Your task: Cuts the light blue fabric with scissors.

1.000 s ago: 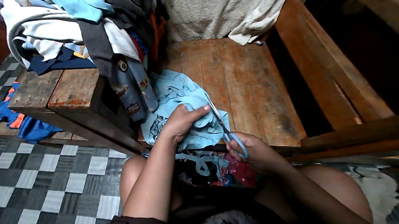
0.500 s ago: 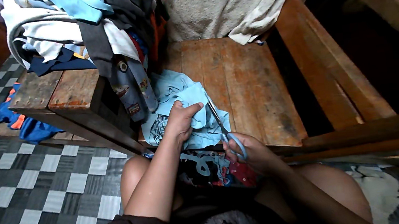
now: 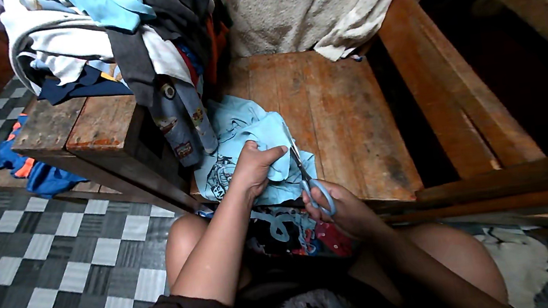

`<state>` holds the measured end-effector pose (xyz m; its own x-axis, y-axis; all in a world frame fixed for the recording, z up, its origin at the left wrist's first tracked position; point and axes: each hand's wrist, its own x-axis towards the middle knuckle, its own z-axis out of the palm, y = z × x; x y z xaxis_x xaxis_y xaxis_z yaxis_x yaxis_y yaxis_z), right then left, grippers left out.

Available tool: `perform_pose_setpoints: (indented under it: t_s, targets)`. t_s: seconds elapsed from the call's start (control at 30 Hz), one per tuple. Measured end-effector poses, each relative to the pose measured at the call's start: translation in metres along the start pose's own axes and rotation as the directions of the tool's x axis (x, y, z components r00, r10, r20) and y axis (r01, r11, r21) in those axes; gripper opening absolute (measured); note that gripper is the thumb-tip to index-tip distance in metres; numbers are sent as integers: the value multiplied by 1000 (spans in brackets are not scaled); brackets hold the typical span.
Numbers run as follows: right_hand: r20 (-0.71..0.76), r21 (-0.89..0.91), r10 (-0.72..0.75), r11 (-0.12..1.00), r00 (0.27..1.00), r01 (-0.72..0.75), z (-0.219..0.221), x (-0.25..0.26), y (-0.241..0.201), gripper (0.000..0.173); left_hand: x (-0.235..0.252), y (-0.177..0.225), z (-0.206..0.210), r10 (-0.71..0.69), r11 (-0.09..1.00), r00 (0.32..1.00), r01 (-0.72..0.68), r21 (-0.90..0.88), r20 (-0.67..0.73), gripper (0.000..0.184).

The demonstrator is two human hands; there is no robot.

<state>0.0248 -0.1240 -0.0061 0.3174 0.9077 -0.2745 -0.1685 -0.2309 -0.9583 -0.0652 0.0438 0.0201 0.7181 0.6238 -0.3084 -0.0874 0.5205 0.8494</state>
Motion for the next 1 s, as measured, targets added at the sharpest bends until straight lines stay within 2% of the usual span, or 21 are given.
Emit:
perform_pose_setpoints:
  t_s: [0.2,0.47,0.67,1.0]
  targets:
    - [-39,29,25,999,999,-24,3,-2,-2,16,0,0,0,-5,1000,1000,5,2,-7,32]
    - [-47,100,-5,995,999,9,3,-1,-2,17,-4,3,1,-69,991,992,57,118,102,28]
    - [-57,98,-1,995,998,6,3,0,-2,17,-4,4,-1,-63,992,990,48,117,128,25]
    - [-63,114,3,994,998,4,2,-1,-3,18,-7,9,-2,-87,980,979,51,192,182,33]
